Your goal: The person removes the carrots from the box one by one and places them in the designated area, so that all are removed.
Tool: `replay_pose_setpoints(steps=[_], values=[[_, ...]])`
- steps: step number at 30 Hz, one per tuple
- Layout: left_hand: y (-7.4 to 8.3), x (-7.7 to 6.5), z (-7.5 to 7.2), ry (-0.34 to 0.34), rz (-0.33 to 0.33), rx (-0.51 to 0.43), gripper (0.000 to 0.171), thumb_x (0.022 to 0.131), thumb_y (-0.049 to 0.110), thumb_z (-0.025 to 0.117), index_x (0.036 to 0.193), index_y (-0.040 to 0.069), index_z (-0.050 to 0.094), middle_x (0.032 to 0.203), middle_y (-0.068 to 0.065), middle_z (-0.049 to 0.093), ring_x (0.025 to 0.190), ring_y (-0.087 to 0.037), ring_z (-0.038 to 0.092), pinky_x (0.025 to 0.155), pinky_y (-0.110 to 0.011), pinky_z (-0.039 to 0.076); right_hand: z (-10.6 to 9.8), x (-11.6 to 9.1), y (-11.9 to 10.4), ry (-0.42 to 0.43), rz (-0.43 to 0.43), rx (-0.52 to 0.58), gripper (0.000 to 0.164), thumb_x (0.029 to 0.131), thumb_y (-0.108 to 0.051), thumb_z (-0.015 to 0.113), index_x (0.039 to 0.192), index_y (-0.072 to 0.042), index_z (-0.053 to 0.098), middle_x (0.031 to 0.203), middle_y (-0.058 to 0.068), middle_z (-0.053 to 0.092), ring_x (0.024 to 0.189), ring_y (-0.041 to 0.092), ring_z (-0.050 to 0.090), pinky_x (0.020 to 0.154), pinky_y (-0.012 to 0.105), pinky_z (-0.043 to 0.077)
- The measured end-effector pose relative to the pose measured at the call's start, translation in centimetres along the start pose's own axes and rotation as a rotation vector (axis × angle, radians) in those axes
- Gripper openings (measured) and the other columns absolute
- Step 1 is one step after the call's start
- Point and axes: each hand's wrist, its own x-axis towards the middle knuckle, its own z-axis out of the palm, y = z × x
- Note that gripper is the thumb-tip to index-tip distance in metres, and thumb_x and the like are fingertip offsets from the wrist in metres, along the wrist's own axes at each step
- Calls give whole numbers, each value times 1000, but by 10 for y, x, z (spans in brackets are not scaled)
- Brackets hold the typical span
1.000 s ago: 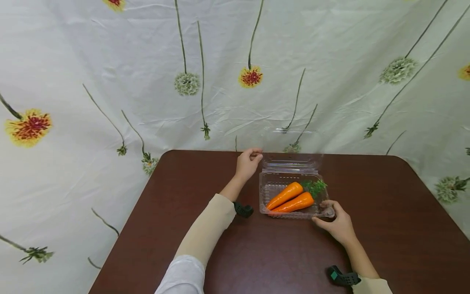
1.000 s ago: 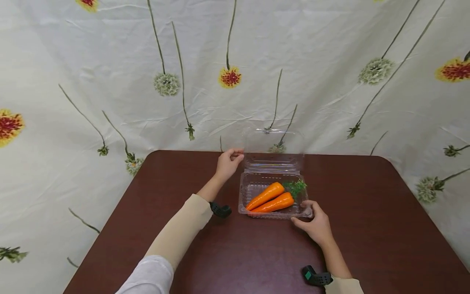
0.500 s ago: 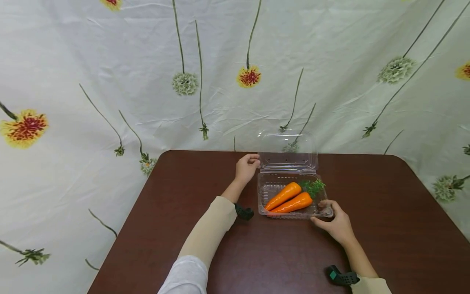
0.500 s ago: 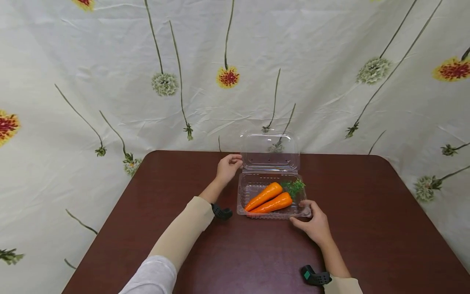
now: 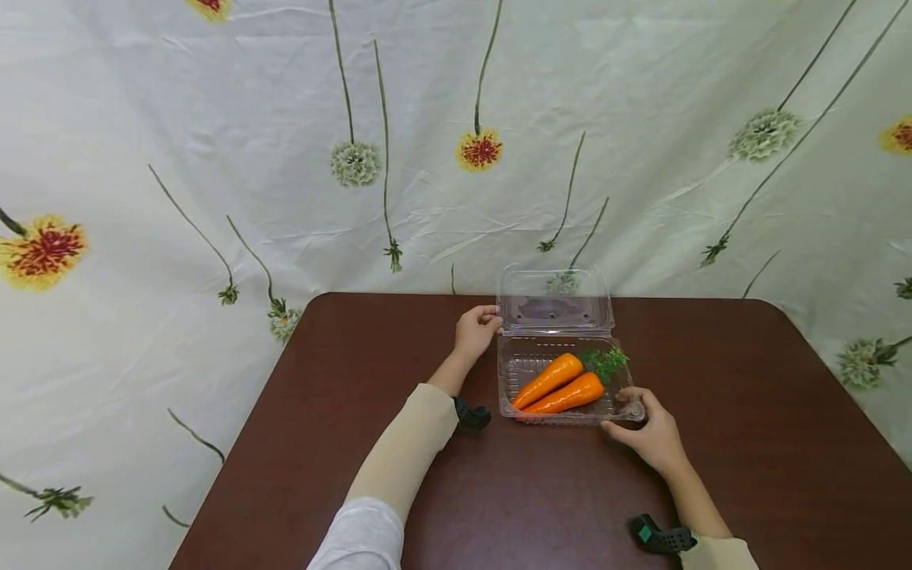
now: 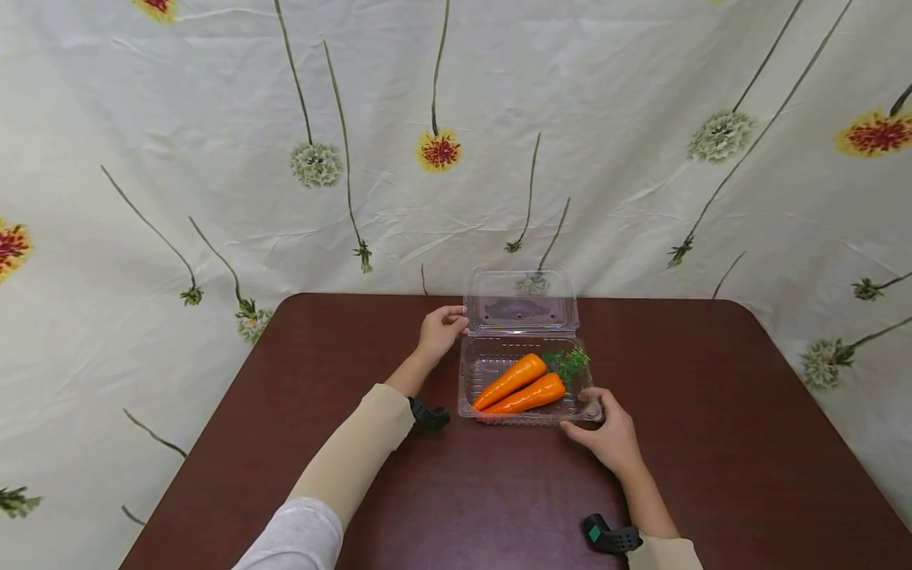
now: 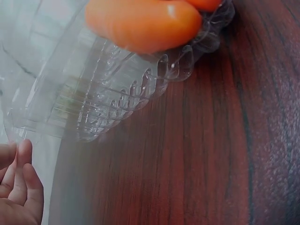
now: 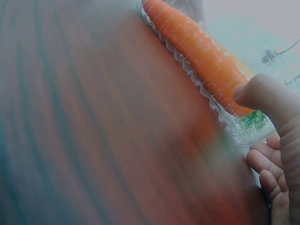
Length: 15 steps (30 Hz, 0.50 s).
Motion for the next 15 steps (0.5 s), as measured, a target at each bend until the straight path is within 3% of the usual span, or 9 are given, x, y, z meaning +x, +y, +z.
replay_pose_setpoints(steps=[6,15], values=[[-3,0,0,-27,-49,-65,26,87,3,62,112,-5,63,92,-17,67,69,-18,67,67,-26,52,-1,0,0,-4,8,-2,55,74,-29,78,116,-6,50,111,13,57,106,31,50,83,50,39],[-2,-1,0,-23,-141,-78,28,87,5,62,112,-7,63,93,-18,67,73,-17,67,68,-24,51,1,0,1,3,3,-6,55,73,-29,79,115,-7,50,111,12,58,105,30,51,82,49,39]])
